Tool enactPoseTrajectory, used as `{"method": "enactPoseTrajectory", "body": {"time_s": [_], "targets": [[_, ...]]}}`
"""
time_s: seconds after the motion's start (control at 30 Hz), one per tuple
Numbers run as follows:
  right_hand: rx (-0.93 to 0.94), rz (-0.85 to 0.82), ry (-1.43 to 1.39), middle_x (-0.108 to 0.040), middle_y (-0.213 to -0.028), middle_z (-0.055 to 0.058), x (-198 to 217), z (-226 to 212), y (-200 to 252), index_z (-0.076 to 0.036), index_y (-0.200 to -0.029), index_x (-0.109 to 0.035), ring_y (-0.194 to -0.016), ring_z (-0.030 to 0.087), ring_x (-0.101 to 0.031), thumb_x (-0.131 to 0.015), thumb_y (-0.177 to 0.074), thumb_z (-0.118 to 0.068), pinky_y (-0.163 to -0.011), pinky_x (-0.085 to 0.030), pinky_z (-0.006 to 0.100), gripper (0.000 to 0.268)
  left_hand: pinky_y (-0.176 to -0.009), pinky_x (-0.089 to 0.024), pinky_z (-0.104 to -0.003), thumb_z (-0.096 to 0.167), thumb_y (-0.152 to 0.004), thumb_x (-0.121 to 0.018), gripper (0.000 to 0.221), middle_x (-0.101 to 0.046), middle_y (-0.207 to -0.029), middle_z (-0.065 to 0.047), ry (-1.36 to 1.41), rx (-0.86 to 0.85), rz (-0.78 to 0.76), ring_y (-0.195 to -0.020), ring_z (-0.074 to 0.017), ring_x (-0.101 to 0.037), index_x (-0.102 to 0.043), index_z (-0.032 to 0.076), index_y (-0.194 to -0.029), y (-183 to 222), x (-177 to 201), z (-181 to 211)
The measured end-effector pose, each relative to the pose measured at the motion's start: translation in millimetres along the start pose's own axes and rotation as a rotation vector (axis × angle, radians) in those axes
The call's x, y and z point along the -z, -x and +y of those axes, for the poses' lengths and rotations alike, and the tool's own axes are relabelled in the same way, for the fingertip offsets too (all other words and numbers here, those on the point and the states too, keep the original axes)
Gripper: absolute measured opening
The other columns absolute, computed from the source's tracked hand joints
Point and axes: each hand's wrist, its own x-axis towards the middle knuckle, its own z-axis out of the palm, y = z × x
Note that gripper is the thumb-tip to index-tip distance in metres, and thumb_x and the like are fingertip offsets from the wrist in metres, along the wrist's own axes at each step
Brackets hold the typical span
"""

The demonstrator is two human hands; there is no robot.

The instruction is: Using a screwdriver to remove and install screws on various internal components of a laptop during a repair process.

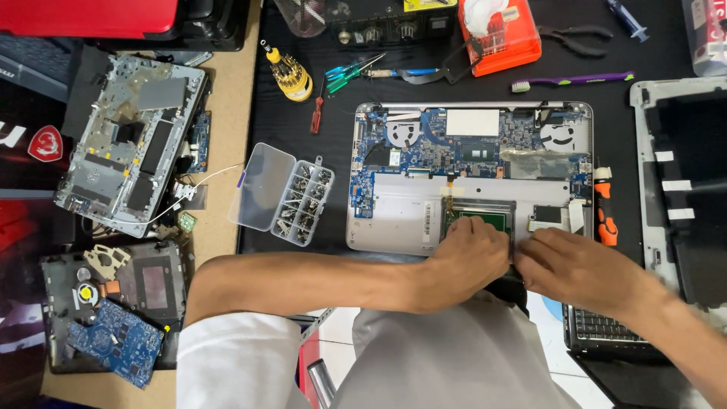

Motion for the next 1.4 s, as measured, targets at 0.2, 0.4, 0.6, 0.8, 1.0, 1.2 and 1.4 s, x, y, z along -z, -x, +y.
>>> {"method": "enactPoseTrajectory", "body": {"time_s": [0.2,0.4,0.6,0.8,1.0,1.2,1.4], "targets": [[0.071,-0.058,0.081,-0.06,-0.098,0.02,-5,-1,2,-0.008,-0.095,-0.044,-0.085,0.033,-0.058,-0.062,-0.091,0.001,-0.075,-0.058,0.045,0.021,-0.058,-0.04,-0.032,0.003,-0.081,-0.067,0.014,-0.06,-0.077,-0.002,0.135,-0.13,-0.195,-0.067,-0.0181,-0.053,-0.062,0.013,-0.089,-5,10,-14],[0.098,-0.052,0.139,-0.06,-0.098,0.021,-10,-1,4,-0.008,-0.09,-0.042,-0.085,0.034,-0.057,-0.059,-0.088,0.008,-0.077,-0.058,0.045,0.024,-0.064,-0.044,-0.031,0.01,-0.081,-0.07,0.016,-0.064,-0.079,-0.002,0.19,-0.066,0.045,-0.072,-0.0207,-0.059,-0.059,0.016,-0.089,1,7,-20],[0.071,-0.069,0.123,-0.057,-0.103,0.023,-4,-2,3,-0.009,-0.092,-0.041,-0.086,0.035,-0.055,-0.059,-0.088,0.01,-0.075,-0.055,0.046,0.026,-0.052,-0.041,-0.031,-0.005,-0.086,-0.064,0.028,-0.057,-0.067,0.001,0.241,-0.207,0.12,-0.065,-0.0186,-0.054,-0.056,0.019,-0.074,3,13,-43],[-0.067,-0.133,0.072,-0.06,-0.108,0.018,-5,-16,11,-0.008,-0.097,-0.051,-0.097,0.036,-0.059,-0.071,-0.076,0.006,-0.086,-0.054,0.046,0.032,-0.046,-0.036,-0.031,-0.011,-0.073,-0.065,0.036,-0.05,-0.058,0.003,0.248,-0.287,0.15,-0.059,-0.0168,-0.047,-0.051,0.019,-0.062,1,16,-44],[-0.02,-0.053,-0.113,-0.063,-0.131,0.022,-4,-84,5,0.001,-0.135,-0.057,-0.125,0.039,-0.059,-0.058,-0.088,-0.006,-0.11,-0.045,0.052,0.048,-0.049,-0.046,-0.037,-0.004,-0.079,-0.061,0.019,-0.062,-0.063,-0.006,0.102,-0.27,0.261,-0.057,-0.0261,-0.06,-0.065,0.012,-0.072,8,27,-45],[-0.101,0.048,-0.063,-0.07,-0.123,0.015,-29,-88,-13,-0.009,-0.121,-0.066,-0.118,0.032,-0.064,-0.061,-0.087,0.0,-0.114,-0.04,0.059,0.036,-0.041,-0.035,-0.033,-0.002,-0.085,-0.058,0.017,-0.061,-0.065,-0.009,-0.007,-0.206,0.297,-0.047,-0.0242,-0.052,-0.066,0.01,-0.076,17,37,-46],[-0.181,-0.129,0.072,-0.065,-0.136,0.017,-66,-98,2,-0.016,-0.136,-0.058,-0.126,0.038,-0.059,-0.059,-0.084,-0.006,-0.103,-0.047,0.055,0.053,-0.043,-0.048,-0.033,0.01,-0.1,-0.063,0.018,-0.069,-0.073,-0.015,0.077,-0.111,0.363,-0.051,-0.0206,-0.06,-0.071,0.005,-0.084,25,39,-41]]}}
